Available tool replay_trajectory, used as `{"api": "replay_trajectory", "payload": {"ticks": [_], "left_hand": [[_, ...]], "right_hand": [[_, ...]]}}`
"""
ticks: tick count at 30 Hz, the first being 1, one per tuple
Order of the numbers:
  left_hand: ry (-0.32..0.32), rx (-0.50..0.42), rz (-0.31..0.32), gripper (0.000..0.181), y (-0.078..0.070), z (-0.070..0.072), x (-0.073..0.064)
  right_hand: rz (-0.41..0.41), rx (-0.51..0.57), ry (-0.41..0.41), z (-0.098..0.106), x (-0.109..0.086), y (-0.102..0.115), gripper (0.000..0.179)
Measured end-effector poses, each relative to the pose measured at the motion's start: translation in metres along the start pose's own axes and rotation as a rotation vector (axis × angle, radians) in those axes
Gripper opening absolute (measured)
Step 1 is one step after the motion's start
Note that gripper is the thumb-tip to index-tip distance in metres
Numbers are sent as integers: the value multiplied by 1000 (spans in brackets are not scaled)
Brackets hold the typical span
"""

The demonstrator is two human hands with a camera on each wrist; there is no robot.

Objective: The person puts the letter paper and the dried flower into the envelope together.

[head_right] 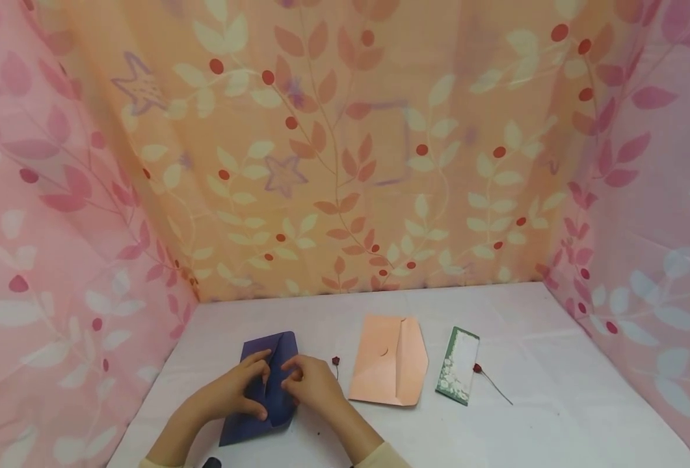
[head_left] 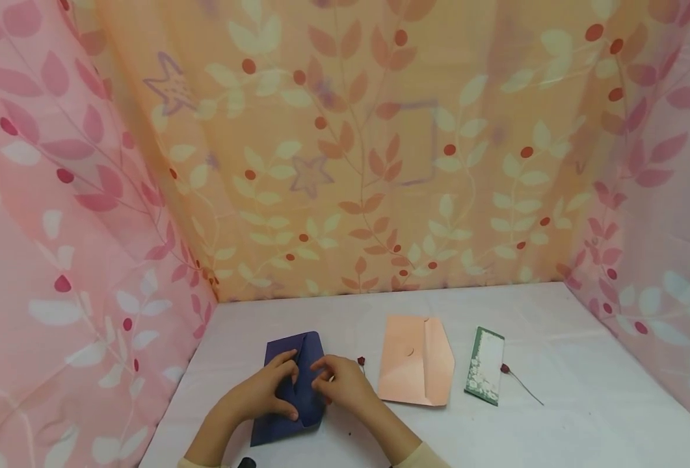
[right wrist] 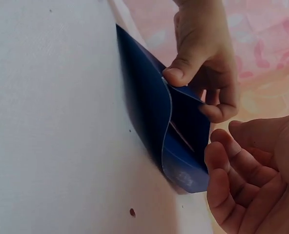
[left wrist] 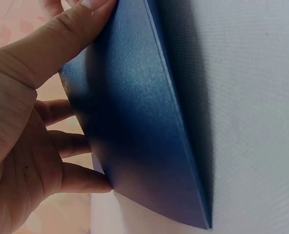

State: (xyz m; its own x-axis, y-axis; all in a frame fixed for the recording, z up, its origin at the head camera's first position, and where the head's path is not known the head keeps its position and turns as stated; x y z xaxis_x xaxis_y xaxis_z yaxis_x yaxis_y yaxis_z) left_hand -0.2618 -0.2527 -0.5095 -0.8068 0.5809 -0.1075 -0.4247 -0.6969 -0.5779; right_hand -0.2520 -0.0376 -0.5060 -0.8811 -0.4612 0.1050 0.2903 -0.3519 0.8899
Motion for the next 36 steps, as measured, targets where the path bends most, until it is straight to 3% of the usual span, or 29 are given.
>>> {"api": "replay_trajectory", "payload": {"ticks": [6, 13, 19, 36], "left_hand": [[5, 16, -9, 58, -2, 0, 3], [17, 6, 2, 56, -6, -2, 6], [23, -2, 41, 57, -3, -4, 4], [25, -24, 47, 58, 2, 0, 0]], "right_hand": [[12, -57, -29, 9, -6, 4, 26], [47, -317, -107, 24, -9, 0, 27], [79, -423, -174, 37, -7, -6, 25], [44, -423, -257, 67, -1, -34, 25]]}}
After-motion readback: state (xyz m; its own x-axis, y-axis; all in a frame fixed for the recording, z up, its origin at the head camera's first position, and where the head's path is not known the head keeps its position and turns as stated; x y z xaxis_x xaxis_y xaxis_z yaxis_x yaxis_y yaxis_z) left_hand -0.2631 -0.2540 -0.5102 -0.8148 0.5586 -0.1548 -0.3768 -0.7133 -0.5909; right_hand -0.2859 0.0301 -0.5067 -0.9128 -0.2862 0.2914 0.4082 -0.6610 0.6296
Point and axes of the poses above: each hand's wrist, its own x-axis towards the middle knuckle, its own z-axis out of the back of the hand, y = z × x, the point moved 3 cm from there along x, towards the middle knuckle, and after that the axes turned 5 degrees about y, right-handed, at the moved point
